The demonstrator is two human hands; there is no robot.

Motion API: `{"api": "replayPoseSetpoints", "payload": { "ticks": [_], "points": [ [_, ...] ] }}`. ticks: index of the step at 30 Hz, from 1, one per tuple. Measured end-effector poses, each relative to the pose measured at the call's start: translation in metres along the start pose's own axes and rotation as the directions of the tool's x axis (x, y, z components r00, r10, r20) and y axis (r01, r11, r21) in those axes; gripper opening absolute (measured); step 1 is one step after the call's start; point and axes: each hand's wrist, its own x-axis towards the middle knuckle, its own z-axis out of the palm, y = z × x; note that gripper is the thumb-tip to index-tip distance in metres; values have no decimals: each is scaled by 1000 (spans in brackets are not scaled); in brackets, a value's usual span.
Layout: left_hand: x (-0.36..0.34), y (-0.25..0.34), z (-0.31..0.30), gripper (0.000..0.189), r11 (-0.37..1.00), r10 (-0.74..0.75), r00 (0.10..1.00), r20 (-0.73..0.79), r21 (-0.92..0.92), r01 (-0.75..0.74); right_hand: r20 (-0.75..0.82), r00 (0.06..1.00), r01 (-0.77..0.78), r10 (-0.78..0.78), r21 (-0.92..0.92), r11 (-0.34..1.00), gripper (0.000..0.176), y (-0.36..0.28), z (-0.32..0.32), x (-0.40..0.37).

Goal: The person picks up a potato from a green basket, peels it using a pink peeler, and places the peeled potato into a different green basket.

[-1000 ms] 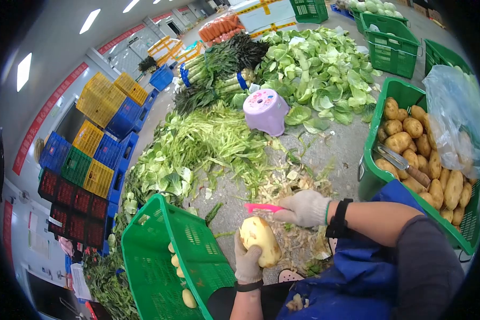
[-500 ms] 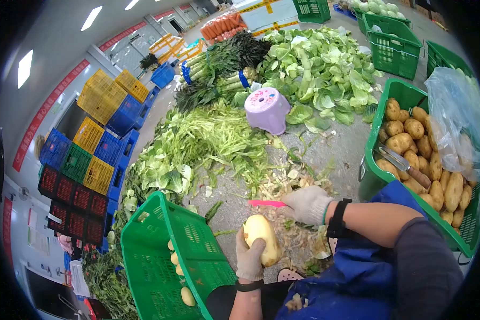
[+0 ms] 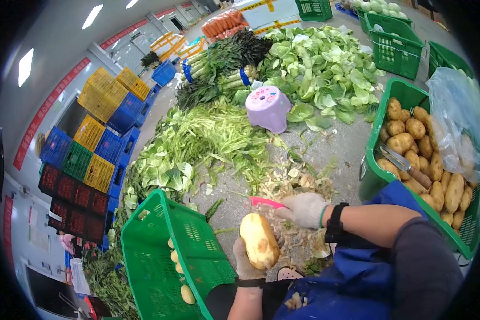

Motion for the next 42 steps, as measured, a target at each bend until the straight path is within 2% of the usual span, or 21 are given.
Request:
{"api": "replayPoseSetpoints", "payload": {
  "ticks": [1, 4, 8, 12, 14, 15, 16, 18, 19, 20, 22, 24, 26, 28, 29, 30, 33, 35, 36, 39, 42],
  "points": [
    [2, -1, -5, 73, 1000, -14, 999, 48, -20, 15, -90, 992, 101, -91, 107, 989, 41, -4, 0, -8],
    [2, 1, -7, 75, 1000, -8, 997, 80, 26, 6, -41, 971, 236, -235, 16, 972, 43, -19, -4, -19],
    [0, 7, 1, 75, 993, 5, 1000, -22, 115, -2, 8, 1000, 10, -10, -47, 999, 45, 12, 5, 5],
    [2, 3, 8, 75, 992, 27, 998, -52, -119, -33, -141, 937, 332, -319, 83, 939, 38, -10, 4, -19],
    [1, 6, 2, 73, 967, -44, 994, -105, -256, 15, -73, 888, 454, -454, -23, 891, 36, -11, 6, -18],
    [6, 12, -4, 69, 924, -49, 987, 154, -367, 103, 31, 861, 508, -508, -114, 854, 37, -12, 7, -17],
    [5, 11, -6, 69, 924, -49, 988, 149, -369, 101, 138, 829, 559, -542, -196, 805, 38, -12, 8, -17],
    [3, 11, 1, 66, 973, -94, 990, -101, -221, 70, 138, 845, 534, -516, -237, 812, 32, -10, 13, -13],
    [5, 8, -5, 63, 966, -73, 994, 79, -241, 90, -57, 921, 373, -386, -166, 913, 35, -3, 19, -4],
    [6, 5, -7, 63, 966, -79, 994, 81, -242, 97, -240, 945, 212, -222, -65, 975, 39, 6, 23, 5],
    [7, 6, 1, 62, 994, -41, 998, -45, -107, 36, -217, 953, 191, -211, -111, 975, 38, 10, 14, 10],
    [8, 6, -1, 63, 990, -22, 999, -40, -139, 16, -69, 908, 400, -414, -160, 903, 37, -1, 10, -7],
    [3, 9, 5, 63, 971, -94, 995, -44, -226, 82, 111, 895, 446, -432, -192, 874, 36, -15, 4, -13],
    [5, 1, -11, 62, 939, -128, 990, 64, -313, 142, -45, 933, 341, -357, -208, 917, 36, -8, 9, -9],
    [5, -1, -11, 62, 978, -89, 996, -27, -190, 83, -20, 994, 104, -109, -168, 980, 38, -3, 1, 5],
    [5, -2, -10, 62, 998, -34, 994, -107, -56, 28, -84, 994, 55, -76, -229, 972, 40, 5, -6, 11],
    [8, 5, -7, 60, 989, -45, 998, -43, -143, 39, -93, 983, 141, -161, -191, 971, 42, -5, -4, -4],
    [7, 6, -6, 61, 974, -78, 997, -18, -214, 72, 237, 856, 514, -459, -295, 806, 43, -21, -2, -18],
    [8, 3, -8, 61, 973, -83, 996, -23, -216, 77, 241, 856, 512, -456, -289, 809, 43, -18, 0, -16],
    [5, 2, -15, 63, 974, -112, 993, -33, -202, 103, -38, 995, 87, -94, -148, 985, 42, 2, 1, 9],
    [9, 2, -7, 64, 989, -32, 999, -28, -148, 28, -176, 945, 259, -275, -107, 960, 40, 6, 2, 0]
  ]
}}
